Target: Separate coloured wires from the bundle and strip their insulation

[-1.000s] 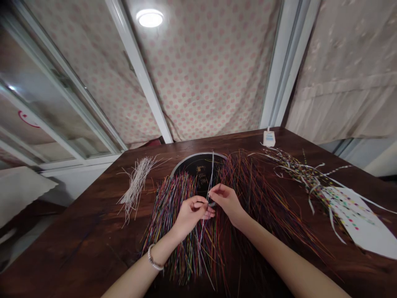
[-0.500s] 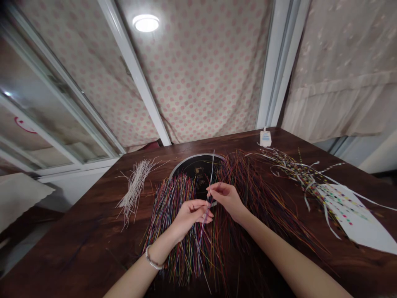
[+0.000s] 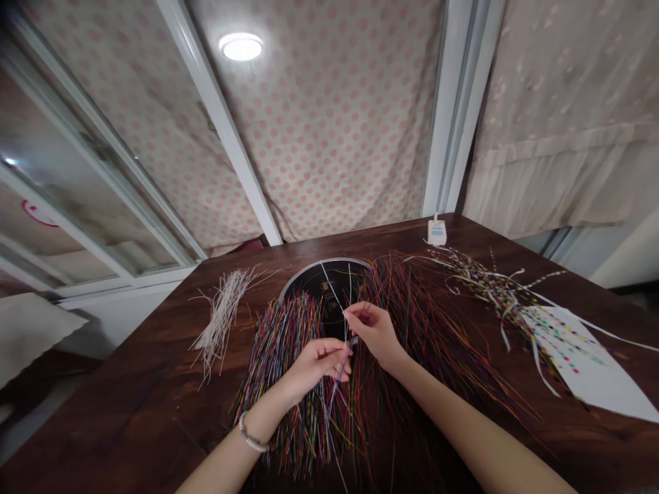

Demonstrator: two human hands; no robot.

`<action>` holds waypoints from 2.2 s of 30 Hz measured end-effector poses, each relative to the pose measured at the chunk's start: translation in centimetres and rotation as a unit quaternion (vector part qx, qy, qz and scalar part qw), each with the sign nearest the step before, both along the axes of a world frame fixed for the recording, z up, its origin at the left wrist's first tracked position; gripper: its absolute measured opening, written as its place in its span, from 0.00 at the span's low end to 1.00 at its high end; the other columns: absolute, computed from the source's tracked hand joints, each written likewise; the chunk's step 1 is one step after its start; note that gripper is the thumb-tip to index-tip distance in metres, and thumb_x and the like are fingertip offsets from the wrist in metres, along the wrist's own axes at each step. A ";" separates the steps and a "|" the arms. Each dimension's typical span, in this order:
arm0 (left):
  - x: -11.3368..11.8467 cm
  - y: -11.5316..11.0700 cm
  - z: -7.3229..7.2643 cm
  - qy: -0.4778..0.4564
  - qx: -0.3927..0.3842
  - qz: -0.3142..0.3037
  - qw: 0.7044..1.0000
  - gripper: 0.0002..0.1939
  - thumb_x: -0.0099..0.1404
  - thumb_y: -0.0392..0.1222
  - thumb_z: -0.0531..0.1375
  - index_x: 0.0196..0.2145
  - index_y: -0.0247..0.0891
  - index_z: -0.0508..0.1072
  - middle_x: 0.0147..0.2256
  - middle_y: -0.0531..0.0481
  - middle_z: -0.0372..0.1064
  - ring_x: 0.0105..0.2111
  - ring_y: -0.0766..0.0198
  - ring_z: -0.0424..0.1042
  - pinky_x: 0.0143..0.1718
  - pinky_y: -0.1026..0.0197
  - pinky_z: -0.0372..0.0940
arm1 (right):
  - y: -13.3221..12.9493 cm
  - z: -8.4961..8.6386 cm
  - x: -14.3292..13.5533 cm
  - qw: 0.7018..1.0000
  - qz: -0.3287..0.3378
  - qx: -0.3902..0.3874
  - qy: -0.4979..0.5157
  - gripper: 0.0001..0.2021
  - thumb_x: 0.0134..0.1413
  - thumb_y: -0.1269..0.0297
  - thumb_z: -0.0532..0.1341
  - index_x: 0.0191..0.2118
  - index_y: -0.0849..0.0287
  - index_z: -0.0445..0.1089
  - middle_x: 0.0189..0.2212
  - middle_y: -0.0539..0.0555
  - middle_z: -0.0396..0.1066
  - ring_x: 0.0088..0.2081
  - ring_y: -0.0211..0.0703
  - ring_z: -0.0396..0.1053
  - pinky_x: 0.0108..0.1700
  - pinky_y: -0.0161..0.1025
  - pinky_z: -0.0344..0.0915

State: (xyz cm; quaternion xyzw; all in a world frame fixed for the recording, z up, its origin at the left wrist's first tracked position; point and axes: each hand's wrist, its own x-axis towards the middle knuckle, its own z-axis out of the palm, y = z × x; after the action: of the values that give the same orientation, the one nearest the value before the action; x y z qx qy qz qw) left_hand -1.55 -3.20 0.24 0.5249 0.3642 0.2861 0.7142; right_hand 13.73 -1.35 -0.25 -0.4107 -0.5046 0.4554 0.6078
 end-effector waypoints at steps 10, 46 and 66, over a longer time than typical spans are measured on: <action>0.1 -0.2 -0.1 0.005 0.005 -0.001 1.000 0.16 0.54 0.49 0.58 0.33 0.31 0.67 0.27 0.44 0.71 0.26 0.63 0.72 0.32 0.60 0.65 | 0.2 0.5 0.5 0.998 0.038 -0.012 0.058 0.11 0.45 0.62 0.62 0.37 0.58 0.72 0.22 0.48 0.67 0.21 0.31 0.58 0.23 0.31 0.56; 0.2 -0.3 0.4 -0.028 0.020 0.122 0.992 0.19 0.52 0.52 0.60 0.35 0.34 0.64 0.37 0.39 0.72 0.37 0.55 0.72 0.37 0.54 0.66 | -0.1 0.0 0.2 0.964 0.158 -0.173 0.125 0.14 0.38 0.63 0.66 0.35 0.61 0.70 0.30 0.54 0.72 0.31 0.38 0.69 0.37 0.38 0.64; -16.0 5.8 3.2 0.084 0.190 0.505 0.838 0.15 0.52 0.41 0.57 0.38 0.33 0.67 0.23 0.54 0.64 0.16 0.75 0.55 0.16 0.71 0.47 | 0.8 1.6 4.5 0.994 -0.075 -0.079 -0.026 0.12 0.45 0.60 0.57 0.37 0.60 0.66 0.30 0.52 0.65 0.16 0.26 0.55 0.14 0.26 0.44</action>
State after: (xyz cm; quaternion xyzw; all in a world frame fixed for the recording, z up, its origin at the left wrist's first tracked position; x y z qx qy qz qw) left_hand -17.50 2.63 3.44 0.4153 0.5761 0.6252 0.3236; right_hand 18.19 -0.53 1.39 -0.5055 -0.4508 0.4361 0.5925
